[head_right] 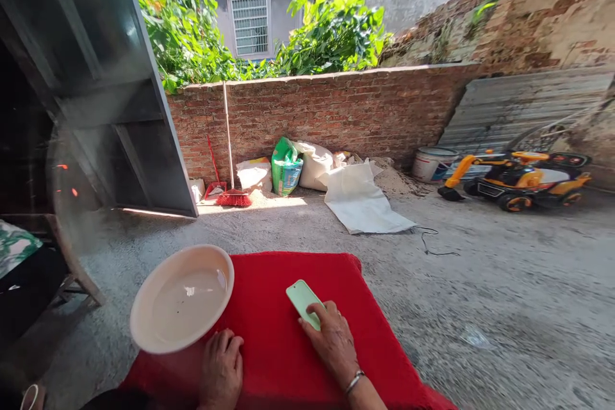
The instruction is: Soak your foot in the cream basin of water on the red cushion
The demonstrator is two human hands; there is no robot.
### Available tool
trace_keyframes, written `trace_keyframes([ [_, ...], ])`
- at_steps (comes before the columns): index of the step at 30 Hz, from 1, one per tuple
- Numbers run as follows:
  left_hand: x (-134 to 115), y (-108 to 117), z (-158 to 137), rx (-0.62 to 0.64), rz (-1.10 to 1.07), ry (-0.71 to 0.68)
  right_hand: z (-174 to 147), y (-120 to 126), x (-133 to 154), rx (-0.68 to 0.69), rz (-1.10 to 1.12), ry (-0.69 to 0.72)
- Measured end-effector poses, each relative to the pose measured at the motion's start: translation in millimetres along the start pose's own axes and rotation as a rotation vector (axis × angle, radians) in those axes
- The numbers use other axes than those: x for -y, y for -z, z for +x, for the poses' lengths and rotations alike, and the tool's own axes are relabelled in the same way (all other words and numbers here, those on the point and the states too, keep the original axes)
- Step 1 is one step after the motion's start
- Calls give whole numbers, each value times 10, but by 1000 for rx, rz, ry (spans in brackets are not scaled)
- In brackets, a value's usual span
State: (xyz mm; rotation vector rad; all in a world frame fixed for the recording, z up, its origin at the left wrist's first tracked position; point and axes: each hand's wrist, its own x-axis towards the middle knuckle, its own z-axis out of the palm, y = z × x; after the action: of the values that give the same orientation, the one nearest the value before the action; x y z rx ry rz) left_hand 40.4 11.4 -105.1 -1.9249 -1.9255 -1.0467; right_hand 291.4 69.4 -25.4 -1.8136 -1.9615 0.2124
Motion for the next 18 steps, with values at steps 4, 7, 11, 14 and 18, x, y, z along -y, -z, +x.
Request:
trace_keyframes([
  [4, 25, -42, -9, 3, 7, -15, -216, -282, 397, 61, -8, 253],
  [7, 19, -76, -22, 12, 59, -5, -182, -290, 348, 41, -77, 242],
  [11, -22, -105, -35, 28, 56, 19, 19, -54, -85, 4, -154, 18],
  [14, -48, -112, -36, 37, 59, 23, 79, 72, -275, -26, -173, -74],
  [18, -46, -120, -39, 28, 51, 28, -50, -78, -58, -21, -56, 0],
])
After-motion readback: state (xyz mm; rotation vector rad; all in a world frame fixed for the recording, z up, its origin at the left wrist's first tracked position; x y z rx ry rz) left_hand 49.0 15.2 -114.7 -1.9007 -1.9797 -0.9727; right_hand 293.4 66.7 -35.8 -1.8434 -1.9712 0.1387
